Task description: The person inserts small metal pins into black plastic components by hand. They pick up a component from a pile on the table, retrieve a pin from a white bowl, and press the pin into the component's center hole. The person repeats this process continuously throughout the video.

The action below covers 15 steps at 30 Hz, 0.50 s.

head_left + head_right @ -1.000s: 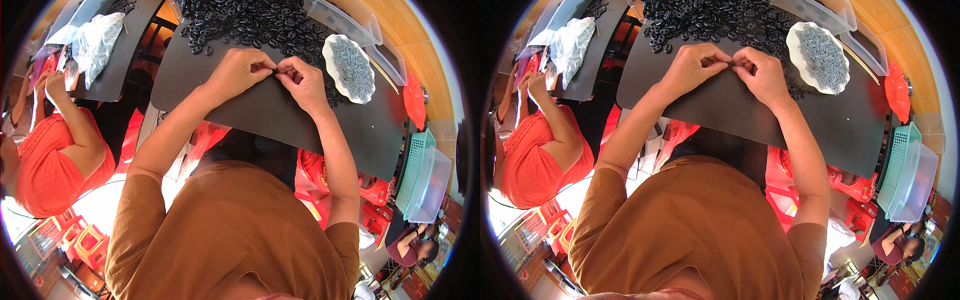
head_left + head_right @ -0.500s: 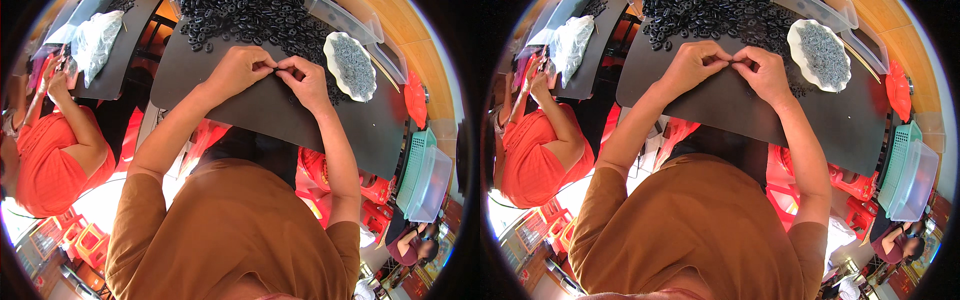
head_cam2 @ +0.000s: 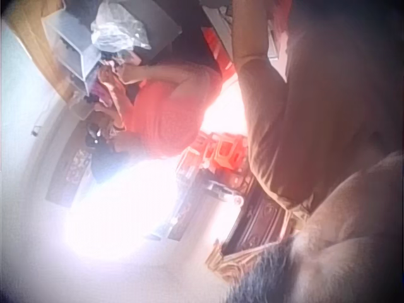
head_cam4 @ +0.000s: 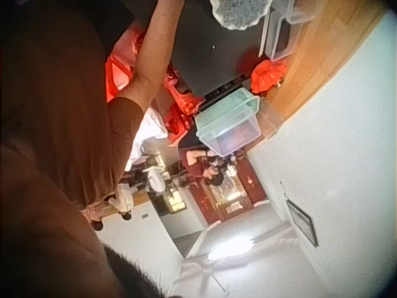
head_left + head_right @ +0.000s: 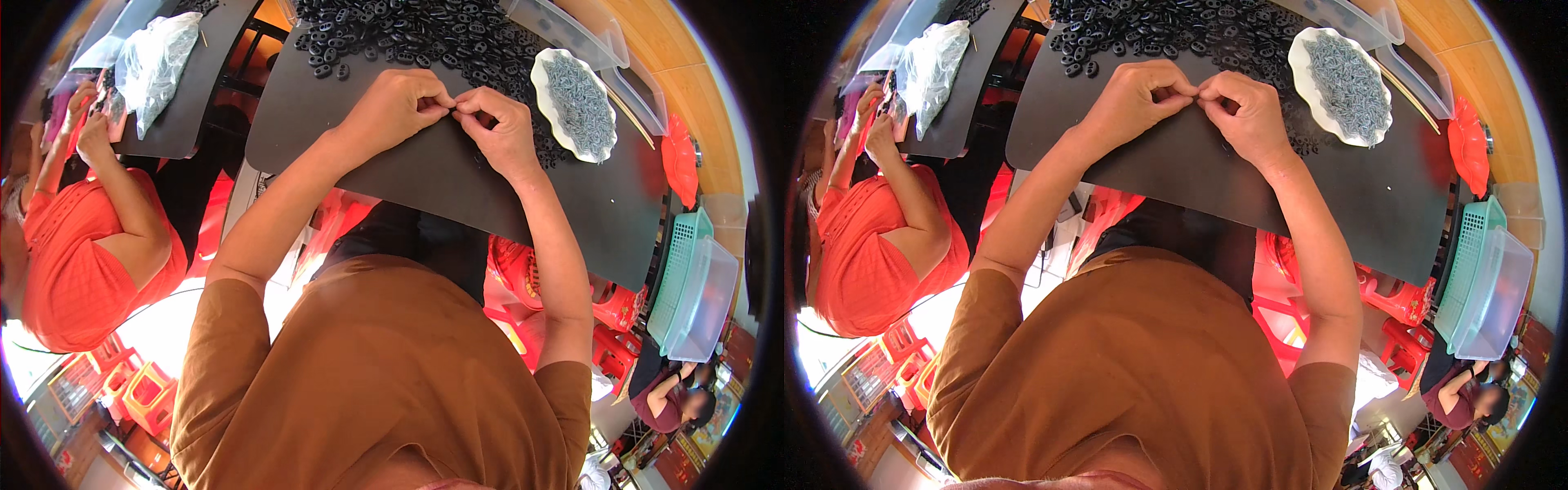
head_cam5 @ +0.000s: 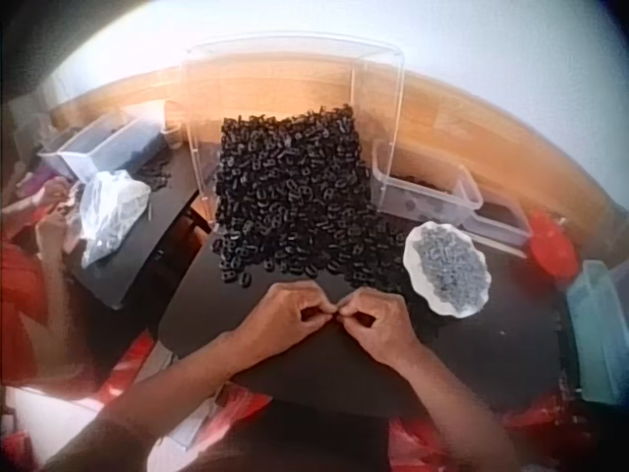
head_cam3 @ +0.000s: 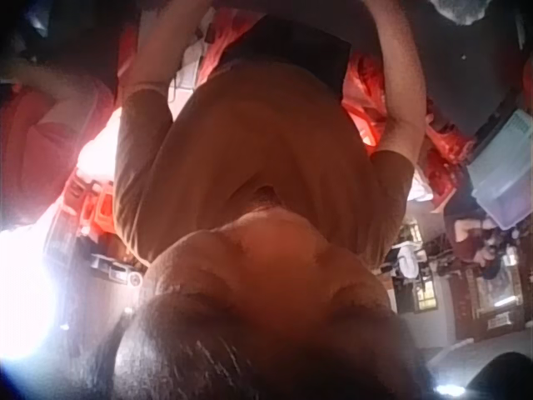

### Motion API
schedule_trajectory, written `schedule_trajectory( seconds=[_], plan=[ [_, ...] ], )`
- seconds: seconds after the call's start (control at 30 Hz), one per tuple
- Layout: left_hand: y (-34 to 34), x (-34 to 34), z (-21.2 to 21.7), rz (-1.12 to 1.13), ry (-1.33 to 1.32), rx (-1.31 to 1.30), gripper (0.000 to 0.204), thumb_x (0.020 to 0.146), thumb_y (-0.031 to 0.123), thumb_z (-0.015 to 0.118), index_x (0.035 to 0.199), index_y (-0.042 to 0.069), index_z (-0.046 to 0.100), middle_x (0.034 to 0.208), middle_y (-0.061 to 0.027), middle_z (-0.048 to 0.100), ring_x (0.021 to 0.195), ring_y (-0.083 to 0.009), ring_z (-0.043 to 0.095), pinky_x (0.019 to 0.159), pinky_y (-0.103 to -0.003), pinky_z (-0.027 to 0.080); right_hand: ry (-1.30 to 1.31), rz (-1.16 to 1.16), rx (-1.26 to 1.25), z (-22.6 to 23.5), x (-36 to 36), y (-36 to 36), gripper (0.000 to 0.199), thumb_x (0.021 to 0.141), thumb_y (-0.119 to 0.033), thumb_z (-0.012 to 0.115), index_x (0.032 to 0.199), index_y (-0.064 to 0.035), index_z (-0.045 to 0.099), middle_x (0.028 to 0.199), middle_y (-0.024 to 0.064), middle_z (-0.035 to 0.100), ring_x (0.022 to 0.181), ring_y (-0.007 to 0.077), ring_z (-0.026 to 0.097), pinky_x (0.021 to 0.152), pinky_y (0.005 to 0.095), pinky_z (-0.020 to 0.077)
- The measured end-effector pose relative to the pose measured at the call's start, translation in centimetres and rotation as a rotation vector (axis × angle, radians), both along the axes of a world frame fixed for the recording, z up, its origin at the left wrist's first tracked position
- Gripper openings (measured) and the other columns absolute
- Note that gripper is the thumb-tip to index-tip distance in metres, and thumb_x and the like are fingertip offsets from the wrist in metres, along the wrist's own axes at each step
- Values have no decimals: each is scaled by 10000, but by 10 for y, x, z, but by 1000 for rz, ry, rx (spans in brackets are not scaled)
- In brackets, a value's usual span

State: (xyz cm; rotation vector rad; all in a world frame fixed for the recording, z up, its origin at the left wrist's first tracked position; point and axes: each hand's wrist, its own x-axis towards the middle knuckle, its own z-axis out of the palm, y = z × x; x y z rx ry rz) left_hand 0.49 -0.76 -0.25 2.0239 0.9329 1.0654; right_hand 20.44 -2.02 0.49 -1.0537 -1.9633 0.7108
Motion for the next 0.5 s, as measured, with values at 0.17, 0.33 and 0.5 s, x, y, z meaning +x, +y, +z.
schedule_trajectory(
  seconds=[0.17,0.33,0.5],
  plan=[
    [1,-1,0,-15,21,16,87,794,-10,711,881,-1,706,810,-60,669,663,-127,613,613,-258,495,15,10,3,-2,-1,0,84,783,57,681,804,-3,626,845,61,686,700,116,636,576,235,485],
    [3,-2,-3,-32,31,60,82,794,-5,716,875,-4,706,809,-63,673,669,-128,619,619,-263,496,-12,14,10,-1,-1,0,81,780,53,682,802,-2,627,839,61,684,680,115,625,575,237,484],
    [7,-3,-1,-26,48,-28,76,818,23,710,891,4,723,818,-62,689,703,-122,641,650,-266,514,2,-3,-111,-2,2,2,75,784,22,703,800,-21,643,819,35,675,669,74,597,565,221,467]
  ],
)
